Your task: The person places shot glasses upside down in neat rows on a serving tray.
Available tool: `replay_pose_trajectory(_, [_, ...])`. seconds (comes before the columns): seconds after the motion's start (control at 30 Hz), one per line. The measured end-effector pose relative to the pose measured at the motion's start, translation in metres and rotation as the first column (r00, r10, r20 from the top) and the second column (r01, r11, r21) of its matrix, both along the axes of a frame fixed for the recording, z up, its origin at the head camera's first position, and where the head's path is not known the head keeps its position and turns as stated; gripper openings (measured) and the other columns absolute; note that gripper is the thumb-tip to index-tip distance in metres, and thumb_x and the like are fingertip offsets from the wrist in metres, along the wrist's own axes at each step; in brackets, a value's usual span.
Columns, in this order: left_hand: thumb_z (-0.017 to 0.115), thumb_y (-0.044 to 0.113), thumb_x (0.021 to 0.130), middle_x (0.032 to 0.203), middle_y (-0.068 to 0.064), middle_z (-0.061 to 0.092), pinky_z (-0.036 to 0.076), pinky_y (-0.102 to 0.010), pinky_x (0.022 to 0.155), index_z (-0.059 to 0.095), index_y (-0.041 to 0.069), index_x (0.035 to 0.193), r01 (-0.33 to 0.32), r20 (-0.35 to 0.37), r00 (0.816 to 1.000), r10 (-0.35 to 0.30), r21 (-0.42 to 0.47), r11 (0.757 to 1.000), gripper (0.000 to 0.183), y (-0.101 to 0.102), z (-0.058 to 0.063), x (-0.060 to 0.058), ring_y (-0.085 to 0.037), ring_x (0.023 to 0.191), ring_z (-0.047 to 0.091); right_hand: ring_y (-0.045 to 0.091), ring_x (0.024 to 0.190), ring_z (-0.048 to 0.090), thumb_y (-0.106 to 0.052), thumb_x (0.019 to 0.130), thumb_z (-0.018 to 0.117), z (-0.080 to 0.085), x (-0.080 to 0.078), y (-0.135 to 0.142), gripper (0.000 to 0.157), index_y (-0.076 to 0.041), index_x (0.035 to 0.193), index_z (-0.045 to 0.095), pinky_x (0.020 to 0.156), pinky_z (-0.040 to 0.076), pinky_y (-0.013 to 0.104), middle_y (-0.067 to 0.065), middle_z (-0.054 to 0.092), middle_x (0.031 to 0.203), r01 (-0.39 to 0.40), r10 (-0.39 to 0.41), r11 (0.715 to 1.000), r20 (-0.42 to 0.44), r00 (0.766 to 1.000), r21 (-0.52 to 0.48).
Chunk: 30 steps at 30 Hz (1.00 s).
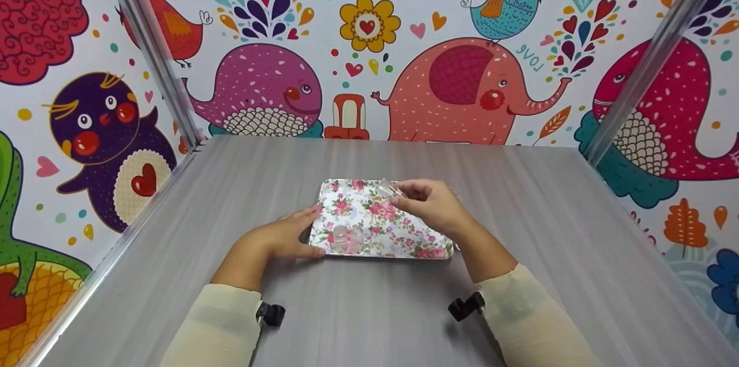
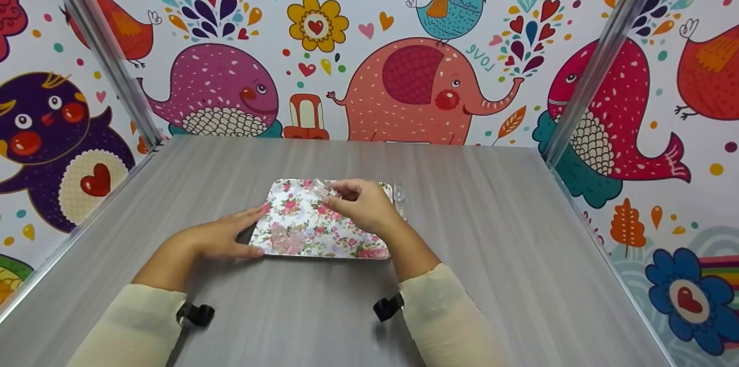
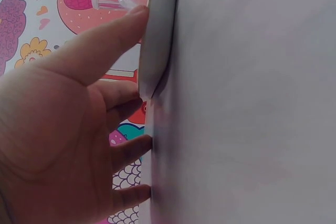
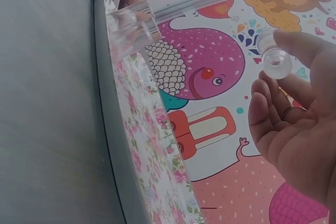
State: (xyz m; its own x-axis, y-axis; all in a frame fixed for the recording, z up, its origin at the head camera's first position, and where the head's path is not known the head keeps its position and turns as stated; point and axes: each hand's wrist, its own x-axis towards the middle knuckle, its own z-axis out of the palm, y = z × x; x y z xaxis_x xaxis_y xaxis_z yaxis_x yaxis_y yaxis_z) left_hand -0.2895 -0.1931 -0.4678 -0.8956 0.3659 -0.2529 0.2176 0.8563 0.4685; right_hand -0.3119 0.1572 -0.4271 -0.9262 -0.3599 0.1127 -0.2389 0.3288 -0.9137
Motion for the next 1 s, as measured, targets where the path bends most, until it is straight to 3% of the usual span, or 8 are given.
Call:
replay_pose_trajectory(0.13, [0.082, 0.054, 0.091, 0.181, -0.008, 0.021, 0.020, -0.065, 0.133, 0.024, 0.013, 0.172, -0.001, 0.003, 1.000, 0.001, 0.000, 1.000, 0.108, 0.000, 0.000, 0.000, -0.043, 0.167, 0.019, 0.029, 0.101, 0.070, -0.038, 0.099, 0.078, -0.003, 0.001, -0.003, 0.037, -0.013, 0.127, 0.079, 0.089, 0.063, 0.037, 0.006, 0.077, 0.108, -0.032, 0.032, 0.999, -0.011, 0.999, 0.015])
replay_pose_trajectory(0.27, [0.082, 0.053, 0.091, 0.181, -0.008, 0.020, 0.020, -0.065, 0.134, 0.024, 0.012, 0.172, 0.000, 0.005, 1.000, 0.000, 0.006, 1.000, 0.107, 0.000, 0.001, 0.000, -0.043, 0.167, 0.018, 0.029, 0.098, 0.070, -0.037, 0.105, 0.069, -0.007, 0.001, -0.007, 0.033, -0.012, 0.125, 0.077, 0.091, 0.063, 0.048, 0.008, 0.075, 0.104, -0.067, 0.069, 0.996, -0.028, 0.997, 0.052])
replay_pose_trajectory(0.5, [0.081, 0.052, 0.091, 0.181, -0.009, 0.019, 0.019, -0.065, 0.133, 0.024, 0.011, 0.172, 0.007, 0.004, 1.000, -0.007, 0.009, 1.000, 0.107, 0.000, 0.001, 0.000, -0.044, 0.167, 0.018, 0.045, 0.099, 0.071, -0.040, 0.111, 0.059, -0.012, 0.002, -0.012, 0.038, -0.009, 0.125, 0.074, 0.088, 0.061, 0.059, 0.024, 0.075, 0.109, -0.069, 0.072, 0.994, -0.031, 0.997, 0.084])
replay_pose_trajectory(0.6, [0.081, 0.053, 0.091, 0.181, -0.008, 0.019, 0.019, -0.065, 0.134, 0.023, 0.012, 0.172, 0.007, 0.005, 1.000, -0.007, 0.009, 1.000, 0.107, 0.000, 0.001, 0.000, -0.043, 0.167, 0.018, 0.040, 0.098, 0.071, -0.036, 0.109, 0.063, -0.013, 0.002, -0.014, 0.033, -0.012, 0.127, 0.075, 0.087, 0.062, 0.053, 0.023, 0.075, 0.111, -0.054, 0.056, 0.996, -0.030, 0.998, 0.064])
replay_pose_trajectory(0.7, [0.081, 0.053, 0.091, 0.182, -0.008, 0.019, 0.019, -0.064, 0.134, 0.023, 0.012, 0.172, 0.003, 0.008, 1.000, -0.003, 0.006, 1.000, 0.107, 0.000, 0.001, 0.000, -0.043, 0.167, 0.017, 0.026, 0.091, 0.069, -0.034, 0.104, 0.072, -0.015, 0.001, -0.015, 0.030, -0.015, 0.127, 0.076, 0.081, 0.062, 0.039, 0.014, 0.075, 0.104, -0.014, 0.016, 0.998, -0.028, 0.999, 0.060])
replay_pose_trajectory(0.83, [0.081, 0.054, 0.091, 0.182, -0.005, 0.020, 0.021, -0.067, 0.133, 0.025, 0.015, 0.172, -0.005, 0.007, 1.000, 0.005, -0.002, 1.000, 0.106, 0.000, 0.000, 0.000, -0.043, 0.167, 0.019, 0.016, 0.084, 0.062, -0.031, 0.097, 0.081, -0.018, 0.000, -0.017, 0.032, -0.014, 0.123, 0.077, 0.070, 0.055, 0.024, 0.003, 0.070, 0.094, 0.014, -0.013, 0.999, -0.027, 1.000, 0.044])
replay_pose_trajectory(1.0, [0.081, 0.055, 0.091, 0.181, -0.004, 0.021, 0.022, -0.068, 0.131, 0.026, 0.016, 0.172, -0.005, -0.002, 1.000, 0.005, -0.008, 1.000, 0.105, 0.000, -0.002, -0.001, -0.044, 0.166, 0.020, 0.016, 0.081, 0.055, -0.034, 0.093, 0.085, -0.022, 0.000, -0.019, 0.034, -0.015, 0.120, 0.078, 0.065, 0.049, 0.022, 0.001, 0.063, 0.088, 0.027, -0.025, 0.999, -0.045, 0.999, 0.045])
